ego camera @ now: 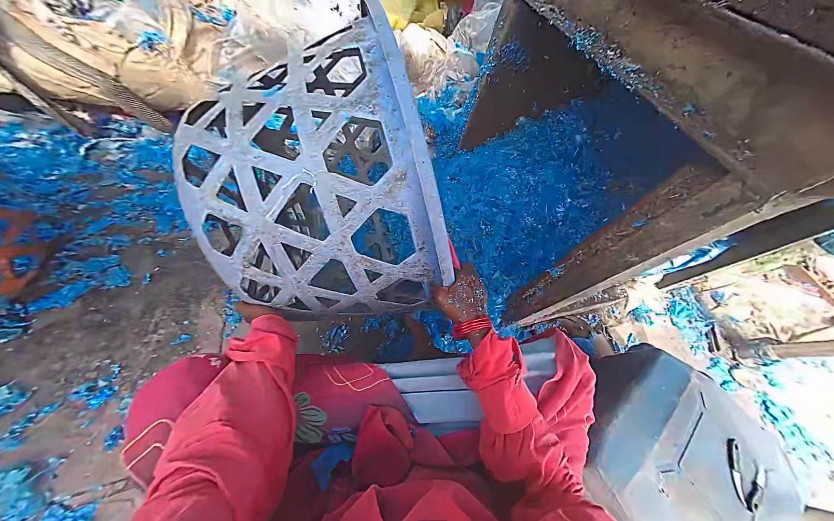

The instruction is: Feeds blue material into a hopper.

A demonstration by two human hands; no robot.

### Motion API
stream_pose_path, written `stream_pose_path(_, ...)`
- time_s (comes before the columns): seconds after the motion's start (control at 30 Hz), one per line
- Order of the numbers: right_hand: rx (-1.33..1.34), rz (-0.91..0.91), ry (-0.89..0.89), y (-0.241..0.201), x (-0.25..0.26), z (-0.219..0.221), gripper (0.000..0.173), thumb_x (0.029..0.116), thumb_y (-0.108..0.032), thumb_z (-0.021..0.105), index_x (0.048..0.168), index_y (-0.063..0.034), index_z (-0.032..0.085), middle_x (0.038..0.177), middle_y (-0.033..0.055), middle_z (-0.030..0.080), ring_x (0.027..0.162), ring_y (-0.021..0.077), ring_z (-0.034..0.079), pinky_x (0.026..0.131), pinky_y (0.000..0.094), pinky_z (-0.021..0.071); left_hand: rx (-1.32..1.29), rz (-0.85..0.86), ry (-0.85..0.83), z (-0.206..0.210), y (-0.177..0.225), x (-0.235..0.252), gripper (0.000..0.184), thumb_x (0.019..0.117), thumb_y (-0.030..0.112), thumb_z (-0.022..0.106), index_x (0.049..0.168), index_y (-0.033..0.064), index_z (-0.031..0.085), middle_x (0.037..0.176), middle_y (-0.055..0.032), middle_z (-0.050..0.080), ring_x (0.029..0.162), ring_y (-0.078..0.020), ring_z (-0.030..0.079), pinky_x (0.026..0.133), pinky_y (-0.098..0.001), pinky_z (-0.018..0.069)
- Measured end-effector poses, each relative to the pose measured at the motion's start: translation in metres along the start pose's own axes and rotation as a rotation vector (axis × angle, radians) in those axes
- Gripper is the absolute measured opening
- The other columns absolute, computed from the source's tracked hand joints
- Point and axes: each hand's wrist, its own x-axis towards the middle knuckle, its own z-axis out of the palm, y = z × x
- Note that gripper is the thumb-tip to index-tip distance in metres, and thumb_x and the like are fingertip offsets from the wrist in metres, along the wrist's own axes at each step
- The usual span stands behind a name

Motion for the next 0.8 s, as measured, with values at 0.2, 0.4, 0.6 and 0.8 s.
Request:
stream_pose_path(0.2,0.057,-0.176,0.147,0.048,-0.023,0.012,0.043,0.0885,-0.025,0.074,0.119,0.0054,0.071,0.132,0.0325,0.059,0.124,0.0439,0.058,0.101,0.0538,0.0482,0.206,0.194,-0.092,-0.028,-0.070,0.030,0.059,0.1127,0.034,0.014,0.157,-0.0021,0.029,0.159,-0.0291,0.035,0.147,-0.0411,0.037,0.115,-0.0596,0.0358)
stream_pose_path(0.4,0.111,-0.115,0.096,0.062,0.001,-0.041,0.045,0.0862,-0.024,0.078,0.118,0.0054,0.067,0.124,0.0248,0.060,0.115,0.0362,0.060,0.100,0.0514,0.0480,0.369,0.087,-0.273,0.000,-0.037,-0.015,0.053,0.1140,0.027,0.019,0.156,-0.0032,0.030,0.157,-0.0288,0.038,0.143,-0.0410,0.042,0.112,-0.0592,0.0392)
stream_pose_path(0.6,0.099,-0.277,0.194,0.056,-0.024,-0.064,0.050,0.0826,-0.019,0.075,0.121,0.0106,0.068,0.129,0.0333,0.058,0.119,0.0426,0.058,0.101,0.0547,0.0455,0.244,-0.136,-0.292,-0.004,-0.030,-0.044,0.066,0.1116,0.039,0.001,0.155,0.0015,0.033,0.156,-0.0289,0.039,0.139,-0.0432,0.045,0.103,-0.0642,0.0400)
stream_pose_path(0.8,0.005,-0.091,0.167,0.052,0.002,-0.074,0.047,0.0881,-0.016,0.073,0.124,0.0117,0.060,0.127,0.0324,0.058,0.120,0.0427,0.057,0.101,0.0574,0.0436,0.544,-0.064,-0.392,0.015,-0.016,-0.037,0.046,0.1139,0.016,0.020,0.153,-0.0057,0.032,0.155,-0.0335,0.036,0.144,-0.0435,0.039,0.112,-0.0586,0.0376)
